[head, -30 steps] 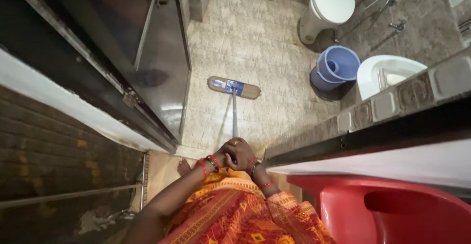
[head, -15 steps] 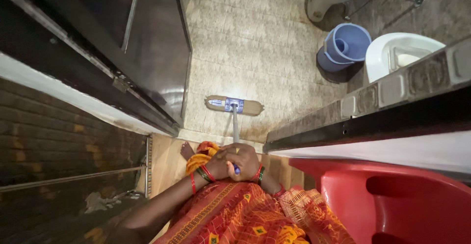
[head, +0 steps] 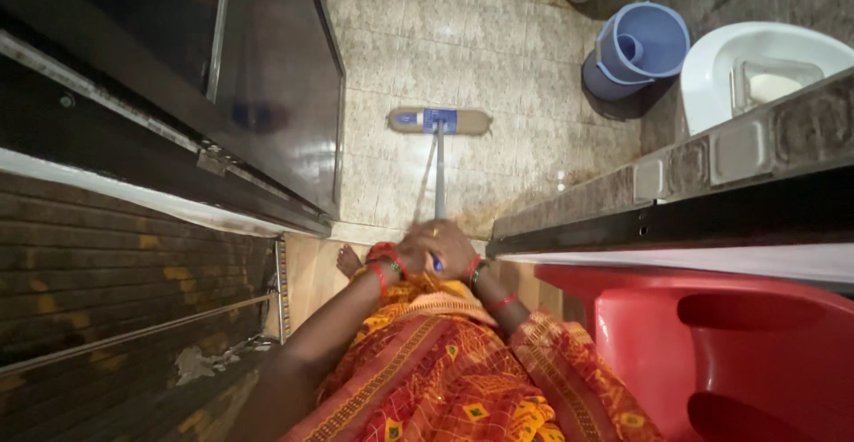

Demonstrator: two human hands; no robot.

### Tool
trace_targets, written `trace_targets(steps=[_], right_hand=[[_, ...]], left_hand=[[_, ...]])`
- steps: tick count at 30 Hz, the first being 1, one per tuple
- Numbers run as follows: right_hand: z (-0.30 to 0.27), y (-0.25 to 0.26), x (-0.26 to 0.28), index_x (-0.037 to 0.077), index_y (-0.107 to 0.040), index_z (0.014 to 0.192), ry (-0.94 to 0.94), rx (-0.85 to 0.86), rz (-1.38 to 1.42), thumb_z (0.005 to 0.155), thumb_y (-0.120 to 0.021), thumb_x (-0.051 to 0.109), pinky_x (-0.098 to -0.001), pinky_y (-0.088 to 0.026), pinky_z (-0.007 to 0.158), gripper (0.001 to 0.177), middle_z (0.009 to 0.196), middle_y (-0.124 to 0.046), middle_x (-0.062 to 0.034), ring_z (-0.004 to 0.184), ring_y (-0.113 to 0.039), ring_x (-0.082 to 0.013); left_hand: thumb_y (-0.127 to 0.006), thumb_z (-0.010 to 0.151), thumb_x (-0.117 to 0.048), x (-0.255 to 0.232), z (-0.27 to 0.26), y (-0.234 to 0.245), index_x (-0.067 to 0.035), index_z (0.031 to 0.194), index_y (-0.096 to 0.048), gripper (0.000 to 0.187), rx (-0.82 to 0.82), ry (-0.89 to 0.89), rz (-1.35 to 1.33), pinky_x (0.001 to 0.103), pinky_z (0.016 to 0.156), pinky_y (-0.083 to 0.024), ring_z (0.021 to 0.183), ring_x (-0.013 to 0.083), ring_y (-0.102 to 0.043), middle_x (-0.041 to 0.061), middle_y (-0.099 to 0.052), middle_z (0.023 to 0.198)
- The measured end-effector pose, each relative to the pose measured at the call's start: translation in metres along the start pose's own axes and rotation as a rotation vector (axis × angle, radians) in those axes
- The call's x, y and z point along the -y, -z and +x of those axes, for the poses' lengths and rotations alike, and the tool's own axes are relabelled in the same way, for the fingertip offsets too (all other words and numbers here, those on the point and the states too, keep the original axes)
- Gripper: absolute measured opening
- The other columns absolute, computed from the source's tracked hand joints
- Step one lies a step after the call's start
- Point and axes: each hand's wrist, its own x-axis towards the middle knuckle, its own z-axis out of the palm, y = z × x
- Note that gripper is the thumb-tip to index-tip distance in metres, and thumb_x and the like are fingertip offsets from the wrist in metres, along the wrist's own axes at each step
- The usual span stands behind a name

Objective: The person mops the floor in a bathroom using a microfiber flat mop, pushing the mop back and forth across the tiles.

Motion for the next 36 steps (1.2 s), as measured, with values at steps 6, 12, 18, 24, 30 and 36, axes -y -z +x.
trace_targets(steps=[6,12,18,24,30,36], right_hand=[[-0.010,-0.020,-0.033,0.015,-0.067,0.128,-0.231,0.189,-0.087,0.072,-0.063,0.026,-0.0538,-0.038,0.110,0.057,0.130,-0.065,-0.0174,0.124,-0.056,-0.0397],[-0.039,-0.020,-0.012,0.013,-0.067,0.123,-0.245,0.148,-0.166,0.068,-0.063,0.024,-0.0529,-0.041,0.111,0.057,0.122,-0.067,-0.0195,0.118,-0.059,-0.0391],[-0.040,0.003,0.051,0.014,-0.074,0.115,-0.170,0.046,-0.124,0.071,-0.063,0.023,-0.0500,-0.046,0.104,0.046,0.114,-0.073,-0.0108,0.108,-0.065,-0.0325],[-0.010,0.059,0.121,0.011,-0.073,0.101,-0.049,-0.157,-0.097,0.081,-0.069,0.025,-0.0441,-0.052,0.101,0.024,0.112,-0.075,-0.0070,0.109,-0.071,-0.0269],[-0.007,0.069,0.138,0.009,-0.067,0.077,0.134,-0.218,-0.053,0.080,-0.073,0.025,-0.0452,-0.054,0.100,0.017,0.100,-0.074,-0.0087,0.109,-0.071,-0.0273],[-0.018,0.060,0.123,0.008,-0.066,0.073,0.259,-0.237,-0.043,0.082,-0.077,0.027,-0.0457,-0.056,0.100,0.023,0.091,-0.072,-0.0110,0.106,-0.069,-0.0311]], left_hand=[[-0.104,0.048,-0.031,-0.018,0.033,0.027,-0.016,0.152,-0.040,0.122,0.030,-0.458,0.634,0.040,0.120,-0.028,0.145,0.0404,-0.029,0.020,-0.034,0.161],[-0.069,0.087,-0.028,-0.009,0.012,-0.023,-0.019,0.161,-0.034,0.083,-0.129,-0.411,-0.299,0.032,0.121,-0.042,0.142,0.0275,-0.053,0.009,-0.052,0.152],[-0.073,0.083,-0.024,-0.002,-0.038,-0.033,-0.018,0.121,-0.069,0.038,-0.053,-0.437,0.354,0.038,0.114,-0.044,0.132,0.0280,-0.056,0.008,-0.062,0.137],[-0.072,0.084,-0.025,-0.055,-0.120,0.012,-0.020,0.107,-0.073,0.023,-0.134,-0.639,0.289,0.041,0.109,-0.052,0.125,0.0242,-0.065,0.002,-0.069,0.126],[-0.062,0.090,-0.024,-0.035,-0.119,-0.007,-0.012,0.121,-0.062,0.033,-0.362,-1.072,0.155,0.044,0.109,-0.046,0.126,0.0297,-0.058,0.009,-0.060,0.129],[-0.040,0.105,-0.030,0.027,-0.061,-0.068,-0.006,0.132,-0.052,0.038,-0.150,-0.705,-0.028,0.036,0.112,-0.040,0.128,0.0227,-0.051,0.011,-0.056,0.129]])
